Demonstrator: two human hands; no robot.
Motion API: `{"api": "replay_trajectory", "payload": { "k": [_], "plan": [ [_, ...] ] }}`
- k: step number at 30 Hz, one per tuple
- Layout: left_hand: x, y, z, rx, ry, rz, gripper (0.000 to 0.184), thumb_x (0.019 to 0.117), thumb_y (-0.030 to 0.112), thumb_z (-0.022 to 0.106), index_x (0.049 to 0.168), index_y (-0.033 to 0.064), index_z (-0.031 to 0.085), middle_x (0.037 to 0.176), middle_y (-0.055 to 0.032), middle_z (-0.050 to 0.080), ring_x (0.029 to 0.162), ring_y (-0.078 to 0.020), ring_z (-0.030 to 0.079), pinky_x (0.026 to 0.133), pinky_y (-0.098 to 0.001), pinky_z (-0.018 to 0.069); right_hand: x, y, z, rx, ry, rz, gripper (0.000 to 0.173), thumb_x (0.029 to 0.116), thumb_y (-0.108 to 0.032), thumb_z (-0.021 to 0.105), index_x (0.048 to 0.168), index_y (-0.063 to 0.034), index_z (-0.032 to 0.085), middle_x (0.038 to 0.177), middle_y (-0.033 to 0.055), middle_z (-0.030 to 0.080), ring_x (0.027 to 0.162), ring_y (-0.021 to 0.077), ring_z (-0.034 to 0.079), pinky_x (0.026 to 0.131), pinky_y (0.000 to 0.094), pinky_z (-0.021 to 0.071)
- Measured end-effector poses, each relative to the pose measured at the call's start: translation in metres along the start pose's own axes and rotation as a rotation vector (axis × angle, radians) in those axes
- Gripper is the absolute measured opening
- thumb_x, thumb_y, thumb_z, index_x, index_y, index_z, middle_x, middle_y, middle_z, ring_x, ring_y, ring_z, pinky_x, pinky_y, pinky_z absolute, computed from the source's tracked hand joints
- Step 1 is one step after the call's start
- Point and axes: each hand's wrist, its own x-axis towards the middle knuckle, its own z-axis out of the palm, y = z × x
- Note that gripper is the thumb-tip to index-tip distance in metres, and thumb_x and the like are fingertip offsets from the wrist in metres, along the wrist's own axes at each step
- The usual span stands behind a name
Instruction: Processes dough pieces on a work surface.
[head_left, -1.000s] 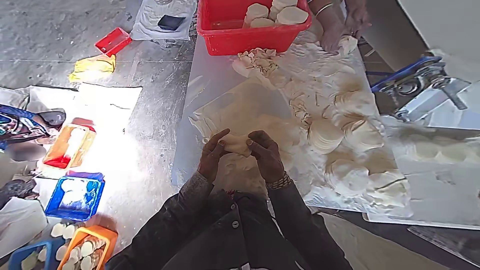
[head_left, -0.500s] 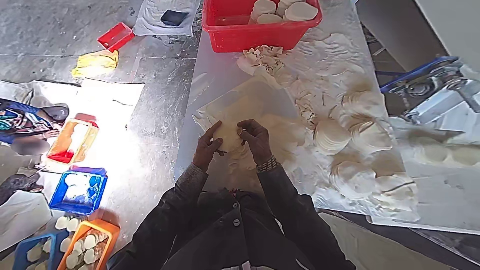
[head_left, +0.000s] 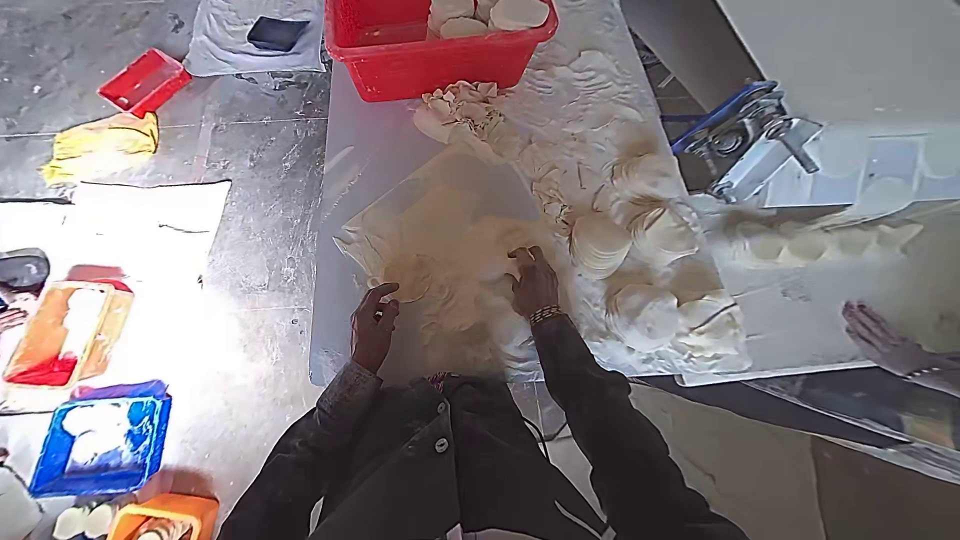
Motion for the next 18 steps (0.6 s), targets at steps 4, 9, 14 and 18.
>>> {"api": "replay_trajectory", "payload": {
  "k": [4,9,14,18],
  "plan": [
    [0.003,0.008,0.033,0.047,-0.175,0.333,0.033,0.1009,0.016,0.05,0.124,0.0013,0.068,0.124,-0.0131,0.068,0.088,-0.0117,0.068,0.072,-0.0253,0.0553,0.003,-0.006,-0.037,0.442,-0.065,0.109,0.039,0.1035,-0.004,0.054,0.142,0.0045,0.055,0.134,0.0316,0.059,0.129,0.0434,0.056,0.111,0.0576,0.0396],
    [0.0,-0.014,0.075,0.398,-0.472,0.655,0.08,0.0889,0.047,0.071,0.152,0.0064,0.045,0.161,-0.0259,0.032,0.152,-0.0446,0.023,0.122,-0.0628,0.0184,-0.058,0.005,-0.005,0.117,-0.07,-0.168,0.085,0.0899,-0.062,0.064,0.153,-0.0077,0.047,0.161,0.0163,0.039,0.152,0.0386,0.029,0.123,0.0575,0.0232],
    [0.023,-0.008,0.132,0.721,-0.519,0.741,0.091,0.0854,0.021,0.073,0.158,-0.0064,0.025,0.164,-0.0312,0.018,0.153,-0.045,0.02,0.12,-0.064,0.0197,-0.07,0.017,0.034,-0.067,-0.068,-0.222,0.073,0.0861,-0.03,0.076,0.153,-0.0224,0.05,0.167,0.0174,0.029,0.153,0.0482,0.02,0.118,0.0712,0.0157],
    [0.061,0.044,0.158,0.617,-0.522,0.509,0.064,0.0938,0.0,0.054,0.155,-0.0018,0.036,0.157,-0.0236,0.04,0.144,-0.0412,0.039,0.116,-0.0567,0.0308,-0.021,0.006,-0.003,0.137,-0.109,-0.072,0.059,0.0849,0.005,0.064,0.142,-0.0074,0.058,0.144,0.0208,0.055,0.133,0.0377,0.053,0.111,0.0516,0.0427]
  ]
}}
